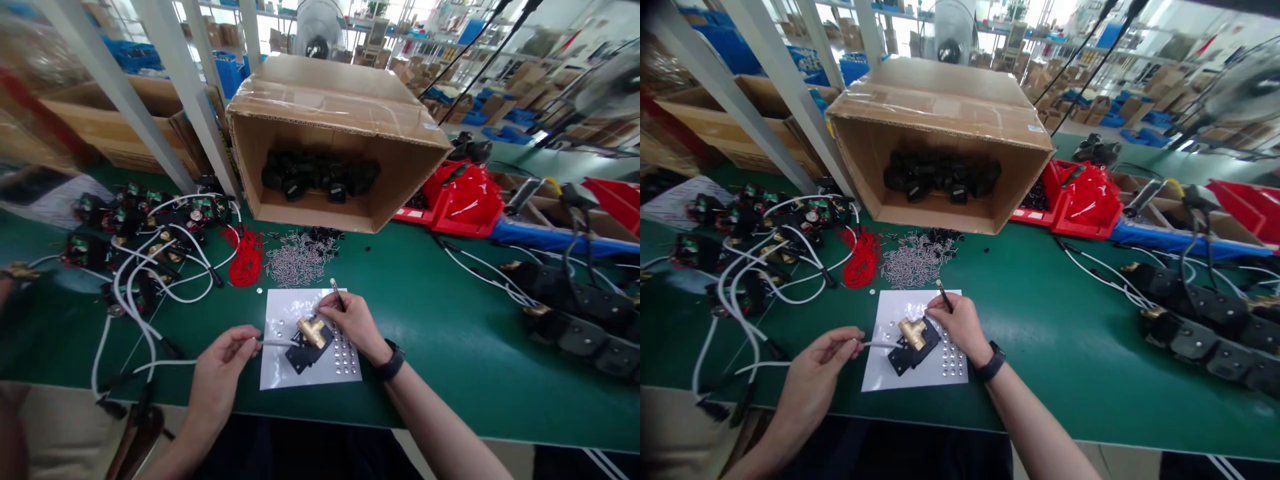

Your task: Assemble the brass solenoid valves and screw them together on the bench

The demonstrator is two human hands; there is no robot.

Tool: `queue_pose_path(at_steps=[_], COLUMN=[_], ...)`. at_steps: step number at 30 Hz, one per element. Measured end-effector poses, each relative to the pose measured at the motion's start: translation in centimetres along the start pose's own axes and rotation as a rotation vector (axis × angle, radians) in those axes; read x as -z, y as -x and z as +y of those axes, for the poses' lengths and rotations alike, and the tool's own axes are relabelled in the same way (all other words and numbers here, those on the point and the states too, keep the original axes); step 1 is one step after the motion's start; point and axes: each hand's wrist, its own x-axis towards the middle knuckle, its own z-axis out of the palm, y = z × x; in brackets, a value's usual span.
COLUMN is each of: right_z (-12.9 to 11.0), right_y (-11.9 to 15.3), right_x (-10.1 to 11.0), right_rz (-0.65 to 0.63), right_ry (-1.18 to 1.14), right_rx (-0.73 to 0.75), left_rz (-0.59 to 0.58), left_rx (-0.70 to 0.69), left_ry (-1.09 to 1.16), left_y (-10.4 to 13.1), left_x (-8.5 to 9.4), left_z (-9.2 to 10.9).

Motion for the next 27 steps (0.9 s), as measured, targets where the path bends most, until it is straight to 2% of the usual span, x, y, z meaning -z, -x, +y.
queue_pose_path(at_steps=[2, 4, 5, 6, 7, 10, 12, 15, 18, 21, 24, 27], right_z=[-0.3, -0.7, -0.9, -0.9, -0.9, -0.5, -0.1, 0.5, 0.6, 0.8, 1.5, 2.7], right_y=[-0.2, -0.5, -0.5, -0.4, -0.3, 0.8, 1.9, 3.7, 4.9, 5.5, 5.8, 6.4], right_x=[-0.1, 0.0, 0.0, 0.1, 0.0, -0.2, -0.4, -0.6, -0.6, -0.6, -0.4, 0.0], right_rz=[-0.052, -0.106, -0.126, -0.137, -0.138, -0.057, 0.044, 0.151, 0.165, 0.158, 0.134, 0.062], right_ry=[-0.027, -0.054, -0.062, -0.06, -0.045, 0.078, 0.178, 0.25, 0.237, 0.249, 0.299, 0.377], right_rx=[-0.016, -0.019, -0.013, -0.003, 0.01, 0.052, 0.061, 0.015, -0.042, -0.047, 0.044, 0.27], left_rz=[0.08, 0.022, -0.039, -0.1, -0.15, -0.22, -0.279, -0.326, -0.434, -0.558, -0.588, -0.603], left_rx=[-0.199, -0.456, -0.517, -0.5, -0.403, 0.041, 0.184, 0.157, 0.112, 0.144, 0.122, 0.033], left_ry=[-0.085, -0.123, -0.126, -0.123, -0.115, -0.008, 0.121, 0.169, 0.104, 0.079, 0.052, 0.007], left_y=[1.4, 2.2, 2.4, 2.4, 2.3, 1.0, -0.3, -1.8, -2.3, -2.2, -1.8, -1.5], left_x=[-0.3, -0.6, -0.7, -0.9, -1.1, -2.0, -2.8, -3.6, -3.9, -3.9, -3.7, -3.6], left_z=[-0.9, -1.1, -1.1, -1.0, -0.9, -0.4, 0.0, 0.5, 0.7, 0.7, 0.5, 0.1])
